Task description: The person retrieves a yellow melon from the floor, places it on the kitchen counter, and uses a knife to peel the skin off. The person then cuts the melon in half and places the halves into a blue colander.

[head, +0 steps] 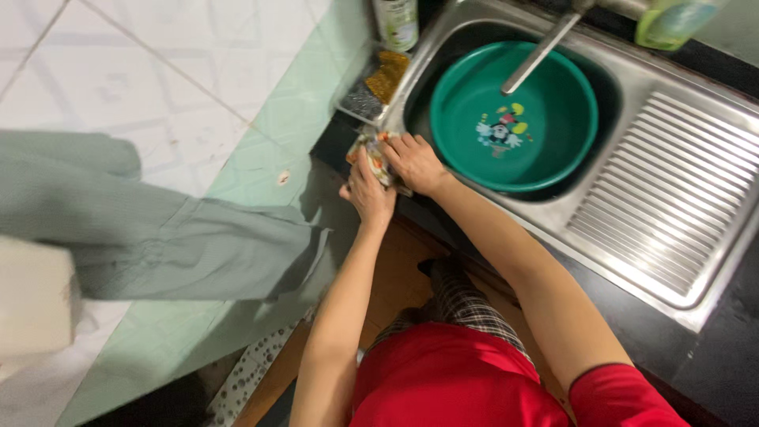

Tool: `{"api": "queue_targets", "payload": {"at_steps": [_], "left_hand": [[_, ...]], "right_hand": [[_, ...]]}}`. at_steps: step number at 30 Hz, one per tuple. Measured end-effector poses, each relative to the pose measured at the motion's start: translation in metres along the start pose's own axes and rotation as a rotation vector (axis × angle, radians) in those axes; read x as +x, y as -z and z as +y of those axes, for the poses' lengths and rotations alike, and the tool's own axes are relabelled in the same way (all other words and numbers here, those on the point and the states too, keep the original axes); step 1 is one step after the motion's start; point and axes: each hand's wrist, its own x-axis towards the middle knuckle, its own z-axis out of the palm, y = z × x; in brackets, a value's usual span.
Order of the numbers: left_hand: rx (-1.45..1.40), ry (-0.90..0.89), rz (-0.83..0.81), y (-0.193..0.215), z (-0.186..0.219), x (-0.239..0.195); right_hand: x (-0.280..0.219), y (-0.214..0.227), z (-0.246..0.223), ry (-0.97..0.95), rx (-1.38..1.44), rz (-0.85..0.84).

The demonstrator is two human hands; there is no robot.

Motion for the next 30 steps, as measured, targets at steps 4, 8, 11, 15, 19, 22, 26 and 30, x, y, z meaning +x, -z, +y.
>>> {"api": "queue_targets", "payload": {"at_steps": [4, 8, 11, 15, 19, 22, 26, 30], "left_hand": [[0.056, -0.017, 0.196, 0.021, -0.017, 0.036], [0.097, -0.026, 0.186, 0.034, -0.010, 0.043], [0.169, -0.006, -0.089, 0.035, -0.008, 0.039], [0.443, -0.044, -0.328, 0.028, -0.002, 0.043], [0.363, -0.013, -0.392, 0.042, 0.009, 0.052], [0.268, -0.040, -0.305, 0.048, 0.026, 0.055], [0.018, -0.384, 0.013, 0.003, 0.062, 0.043], [-0.196, -0.413, -0.220, -0.103, 0.127, 0.033]], "right_hand": [[0.046, -0.017, -0.008, 0.016, 0.079, 0.069], [0.061, -0.024, -0.019, -0.028, 0.060, 0.087], [0.055, -0.031, -0.024, -0.023, 0.077, -0.118], [0.036, -0.036, -0.009, -0.071, 0.326, -0.233], [-0.006, -0.033, 0.011, -0.081, 0.577, 0.155], [-0.066, -0.017, 0.049, -0.458, 0.510, 0.284], [-0.142, -0.003, 0.116, -1.044, 0.567, 0.220], [-0.176, -0.003, 0.159, -1.448, 0.524, 0.252]]}}
